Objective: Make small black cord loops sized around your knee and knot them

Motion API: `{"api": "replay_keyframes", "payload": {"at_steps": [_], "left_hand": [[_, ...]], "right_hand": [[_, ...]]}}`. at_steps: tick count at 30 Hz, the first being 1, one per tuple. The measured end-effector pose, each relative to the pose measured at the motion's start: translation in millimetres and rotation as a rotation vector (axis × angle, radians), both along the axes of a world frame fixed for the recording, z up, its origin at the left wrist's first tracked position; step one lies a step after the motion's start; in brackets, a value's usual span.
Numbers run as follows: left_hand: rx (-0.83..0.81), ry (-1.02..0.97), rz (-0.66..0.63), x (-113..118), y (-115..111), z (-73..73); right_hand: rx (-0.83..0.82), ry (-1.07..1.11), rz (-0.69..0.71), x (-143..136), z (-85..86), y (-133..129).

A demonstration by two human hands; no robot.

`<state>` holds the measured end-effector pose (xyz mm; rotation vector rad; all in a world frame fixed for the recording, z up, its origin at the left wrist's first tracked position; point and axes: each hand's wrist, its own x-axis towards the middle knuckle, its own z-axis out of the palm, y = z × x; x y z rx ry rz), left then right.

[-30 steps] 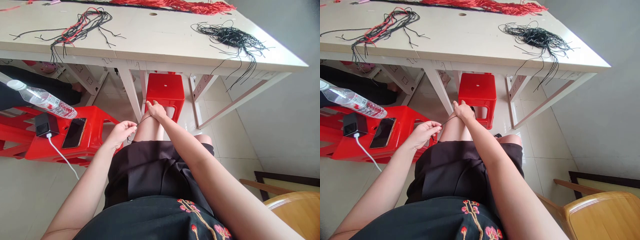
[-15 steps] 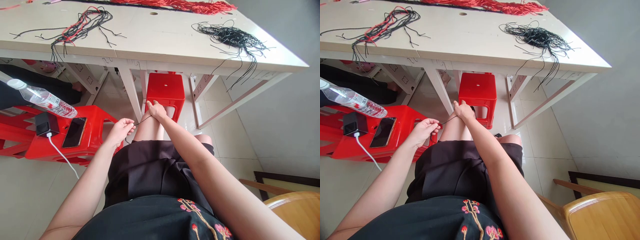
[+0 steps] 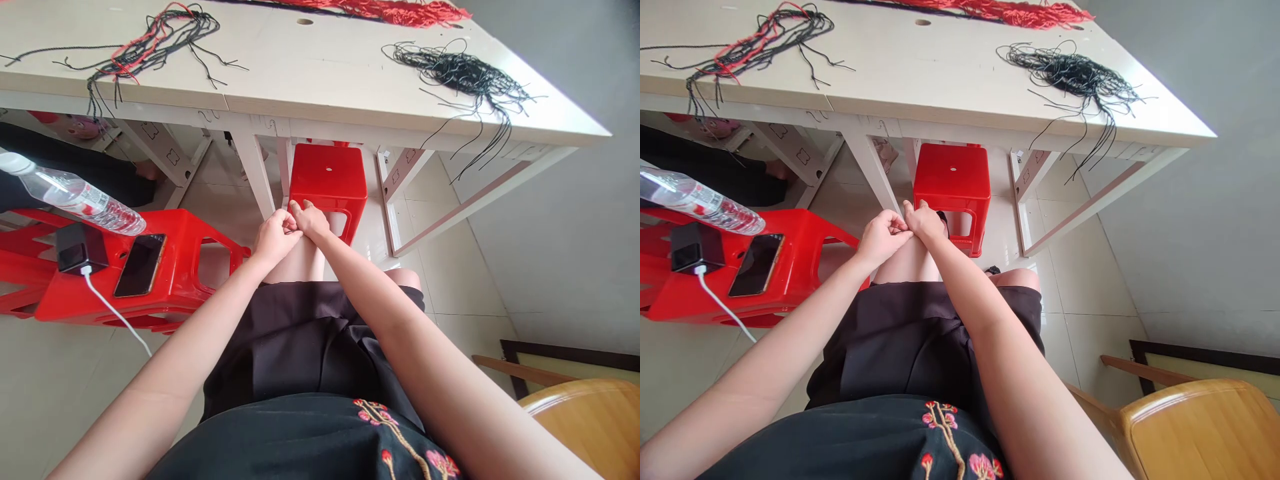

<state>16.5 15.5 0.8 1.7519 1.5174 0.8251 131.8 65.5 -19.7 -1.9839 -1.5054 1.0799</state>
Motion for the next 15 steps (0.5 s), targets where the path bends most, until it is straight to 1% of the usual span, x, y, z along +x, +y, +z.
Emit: {"api": "replay_keyframes", "payload": {"at_steps": [3, 7, 9, 11, 13, 15], "left_hand": [[0.072, 0.108, -0.005, 5, 2, 2.6], [0.046, 0.167, -0.054, 1, 10, 2.1], [0.019, 0.122, -0.089, -2, 15, -0.8], [-0.017, 0.03, -0.126, -6, 20, -4.0], [-0.042, -0.045, -0.141, -8, 22, -6.2], [-0.054, -0.093, -0.124, -10, 19, -6.6]], "right_hand": [[-0.003, 0.01, -0.001, 2, 0.3, 0], [-0.013, 0.025, 0.01, 2, -1.2, -2], [-0.009, 0.036, 0.009, 1, -1.7, -2], [0.01, 0.052, -0.008, 0, -1.3, -1], [0.063, 0.094, -0.031, 1, -0.6, -2], [0.138, 0.14, -0.06, 6, -2.0, -9]]}}
